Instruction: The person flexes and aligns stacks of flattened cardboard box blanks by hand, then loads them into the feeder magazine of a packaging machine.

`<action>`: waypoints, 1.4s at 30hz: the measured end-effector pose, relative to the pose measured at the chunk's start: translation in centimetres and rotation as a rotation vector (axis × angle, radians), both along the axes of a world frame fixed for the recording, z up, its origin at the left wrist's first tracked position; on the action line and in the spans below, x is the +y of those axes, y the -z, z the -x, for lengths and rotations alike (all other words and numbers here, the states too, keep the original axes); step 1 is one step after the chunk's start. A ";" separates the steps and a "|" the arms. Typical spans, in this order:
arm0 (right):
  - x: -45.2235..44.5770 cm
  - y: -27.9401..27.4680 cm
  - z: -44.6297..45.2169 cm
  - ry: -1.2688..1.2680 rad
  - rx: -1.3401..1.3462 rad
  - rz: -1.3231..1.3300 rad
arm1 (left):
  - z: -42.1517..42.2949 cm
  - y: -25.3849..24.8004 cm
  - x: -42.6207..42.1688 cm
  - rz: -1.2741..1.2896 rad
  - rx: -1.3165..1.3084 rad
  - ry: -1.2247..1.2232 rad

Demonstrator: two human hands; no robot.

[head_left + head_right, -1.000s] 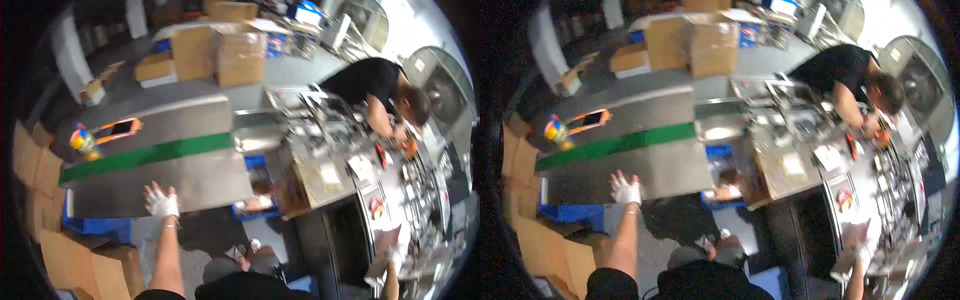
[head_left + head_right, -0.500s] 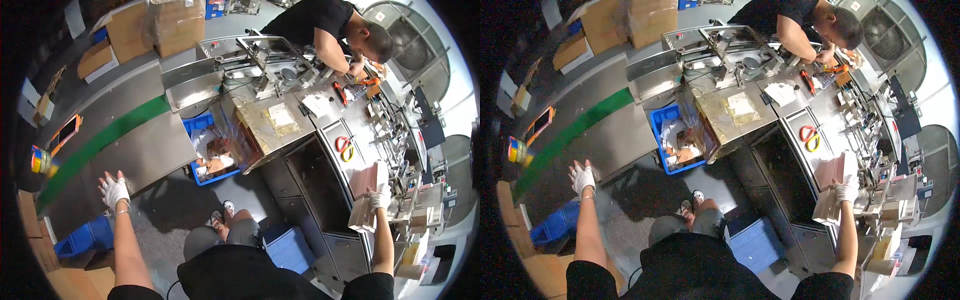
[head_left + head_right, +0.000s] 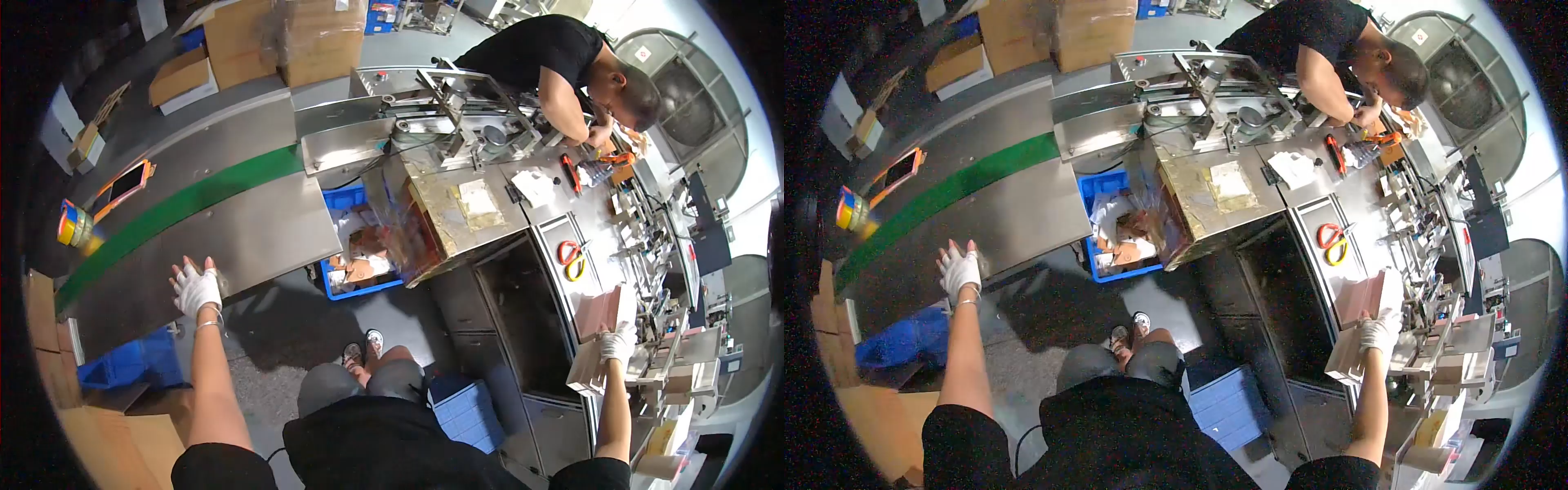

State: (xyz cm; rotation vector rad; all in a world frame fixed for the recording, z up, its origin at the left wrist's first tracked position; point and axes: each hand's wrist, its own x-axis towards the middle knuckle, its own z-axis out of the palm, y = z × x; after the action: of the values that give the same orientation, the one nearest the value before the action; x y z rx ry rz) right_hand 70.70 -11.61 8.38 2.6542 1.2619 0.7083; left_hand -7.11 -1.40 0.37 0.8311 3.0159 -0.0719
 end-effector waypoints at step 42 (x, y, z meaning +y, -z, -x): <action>18.8 9.3 61.5 -1.770 0.524 0.631 | 1.3 1.0 -1.3 -0.315 -0.114 -0.022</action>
State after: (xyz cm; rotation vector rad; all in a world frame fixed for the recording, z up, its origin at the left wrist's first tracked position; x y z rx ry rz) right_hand 9.21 7.24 -0.90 0.6754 3.0414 -0.4115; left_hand -8.39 -2.72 -0.61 0.7865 2.9677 0.4464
